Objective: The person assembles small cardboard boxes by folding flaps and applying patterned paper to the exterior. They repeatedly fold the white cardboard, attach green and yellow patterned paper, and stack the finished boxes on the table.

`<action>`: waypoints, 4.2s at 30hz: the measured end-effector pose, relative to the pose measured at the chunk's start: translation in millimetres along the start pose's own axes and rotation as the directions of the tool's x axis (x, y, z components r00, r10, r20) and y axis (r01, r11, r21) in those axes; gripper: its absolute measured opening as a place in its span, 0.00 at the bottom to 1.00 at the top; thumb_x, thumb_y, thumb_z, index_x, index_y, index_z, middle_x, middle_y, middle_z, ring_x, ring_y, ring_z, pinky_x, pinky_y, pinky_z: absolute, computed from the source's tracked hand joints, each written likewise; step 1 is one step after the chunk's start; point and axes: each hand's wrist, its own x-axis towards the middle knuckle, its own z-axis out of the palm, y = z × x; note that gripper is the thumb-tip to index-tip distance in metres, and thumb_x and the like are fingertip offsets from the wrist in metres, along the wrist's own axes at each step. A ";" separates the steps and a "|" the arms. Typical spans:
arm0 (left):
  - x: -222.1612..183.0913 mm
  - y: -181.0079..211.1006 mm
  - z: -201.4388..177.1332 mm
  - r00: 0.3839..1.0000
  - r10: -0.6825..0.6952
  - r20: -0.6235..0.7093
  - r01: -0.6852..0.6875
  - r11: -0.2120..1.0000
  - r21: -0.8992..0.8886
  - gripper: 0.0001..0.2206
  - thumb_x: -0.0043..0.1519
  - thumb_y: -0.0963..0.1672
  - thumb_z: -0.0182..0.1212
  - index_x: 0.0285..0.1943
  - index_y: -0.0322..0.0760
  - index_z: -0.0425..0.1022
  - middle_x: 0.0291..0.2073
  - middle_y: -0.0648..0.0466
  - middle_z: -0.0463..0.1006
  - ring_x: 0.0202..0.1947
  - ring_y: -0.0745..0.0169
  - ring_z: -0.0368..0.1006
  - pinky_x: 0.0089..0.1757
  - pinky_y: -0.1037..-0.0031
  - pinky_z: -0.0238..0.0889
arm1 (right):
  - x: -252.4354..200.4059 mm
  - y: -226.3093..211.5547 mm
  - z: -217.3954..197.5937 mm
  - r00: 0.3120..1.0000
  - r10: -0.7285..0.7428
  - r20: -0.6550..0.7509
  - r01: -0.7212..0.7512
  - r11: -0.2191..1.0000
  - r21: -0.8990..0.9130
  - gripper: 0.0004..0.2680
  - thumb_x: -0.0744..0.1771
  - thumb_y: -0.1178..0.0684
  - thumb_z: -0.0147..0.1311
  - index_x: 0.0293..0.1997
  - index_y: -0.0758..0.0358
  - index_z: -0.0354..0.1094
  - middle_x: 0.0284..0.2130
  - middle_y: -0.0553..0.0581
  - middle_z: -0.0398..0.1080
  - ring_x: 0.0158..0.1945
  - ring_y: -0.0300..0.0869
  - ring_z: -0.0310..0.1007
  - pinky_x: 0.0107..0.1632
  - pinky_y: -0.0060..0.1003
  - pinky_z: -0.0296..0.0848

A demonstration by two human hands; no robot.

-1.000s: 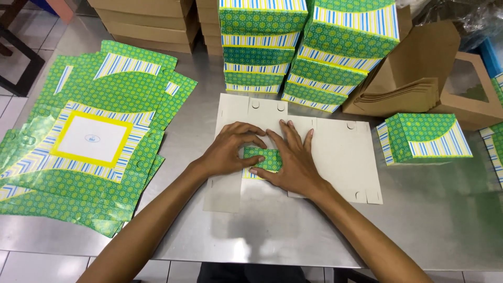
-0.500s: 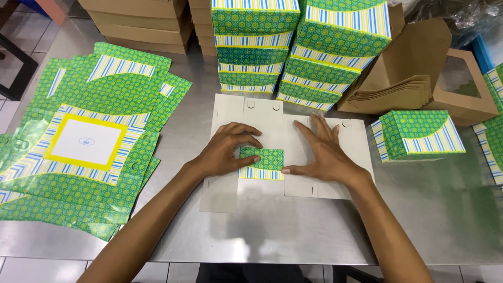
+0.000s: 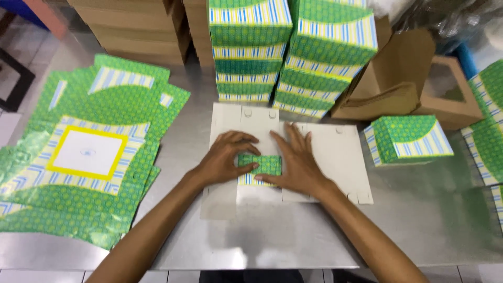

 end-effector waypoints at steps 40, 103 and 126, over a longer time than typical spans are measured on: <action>-1.2 -5.3 5.1 0.997 0.079 0.002 -0.079 0.996 0.044 0.19 0.56 0.47 0.72 0.54 0.37 0.78 0.56 0.43 0.75 0.61 0.41 0.66 0.64 0.45 0.48 | 6.2 2.1 -12.8 0.990 -0.096 0.100 0.093 0.995 0.035 0.36 0.59 0.38 0.71 0.72 0.58 0.54 0.71 0.72 0.45 0.76 0.67 0.34 0.71 0.72 0.26; -18.2 43.1 46.0 0.894 0.402 0.197 -0.403 0.914 -0.036 0.25 0.52 0.53 0.73 0.53 0.37 0.79 0.55 0.47 0.77 0.60 0.48 0.69 0.61 0.54 0.54 | 58.1 62.9 15.8 0.937 -0.045 -0.347 0.032 0.999 -0.043 0.15 0.66 0.46 0.54 0.59 0.52 0.67 0.49 0.59 0.56 0.56 0.58 0.56 0.61 0.57 0.55; -16.3 31.8 48.3 0.939 0.338 0.056 -0.331 0.854 0.401 0.47 0.50 0.63 0.69 0.76 0.47 0.57 0.77 0.41 0.47 0.78 0.39 0.37 0.69 0.37 0.23 | 25.1 60.4 -20.1 0.934 -0.254 -0.252 0.311 0.925 0.219 0.09 0.60 0.50 0.72 0.32 0.57 0.72 0.28 0.52 0.74 0.37 0.46 0.72 0.46 0.43 0.69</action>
